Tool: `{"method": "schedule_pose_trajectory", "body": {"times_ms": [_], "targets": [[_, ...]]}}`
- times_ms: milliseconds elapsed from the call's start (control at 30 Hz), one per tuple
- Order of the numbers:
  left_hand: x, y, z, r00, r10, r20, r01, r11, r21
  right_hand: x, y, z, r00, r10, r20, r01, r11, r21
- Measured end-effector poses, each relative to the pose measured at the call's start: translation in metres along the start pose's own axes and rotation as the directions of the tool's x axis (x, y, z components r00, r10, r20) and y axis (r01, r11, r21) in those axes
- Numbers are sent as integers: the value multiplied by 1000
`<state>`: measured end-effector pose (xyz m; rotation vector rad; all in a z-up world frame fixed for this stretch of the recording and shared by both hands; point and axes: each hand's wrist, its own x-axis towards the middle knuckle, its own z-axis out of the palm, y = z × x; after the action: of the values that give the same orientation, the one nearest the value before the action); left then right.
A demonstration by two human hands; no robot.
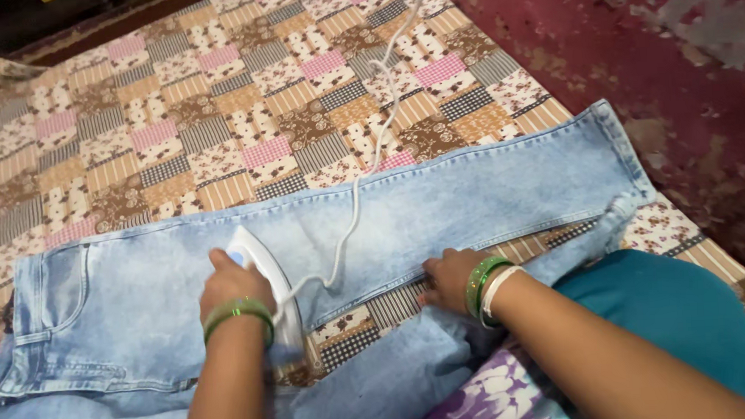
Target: The person irons a pair of light blue jeans laid out on a patterned table. They repeatedly smooth the fabric with their hands and move a white iron across the waistband, pockets, and legs to remove wrinkles.
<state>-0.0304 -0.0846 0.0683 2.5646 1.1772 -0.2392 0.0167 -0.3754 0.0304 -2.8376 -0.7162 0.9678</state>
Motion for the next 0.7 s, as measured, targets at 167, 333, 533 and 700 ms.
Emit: {"method": "schedule_pose_trajectory", "body": {"times_ms": [167, 333, 533, 700], "targets": [[72, 20, -8, 998, -14, -65, 11, 999, -40, -1, -21, -16, 993, 1, 117, 0, 1000, -11], [134, 37, -15, 993, 23, -112, -27, 999, -35, 8, -23, -31, 990, -50, 134, 46, 998, 33], [169, 52, -23, 993, -10, -120, 5, 999, -45, 23, -10, -31, 985, -118, 125, 118, 993, 7], [157, 49, -19, 999, -36, -14, 35, 997, -68, 25, -8, -31, 987, -120, 102, 119, 993, 13]]}}
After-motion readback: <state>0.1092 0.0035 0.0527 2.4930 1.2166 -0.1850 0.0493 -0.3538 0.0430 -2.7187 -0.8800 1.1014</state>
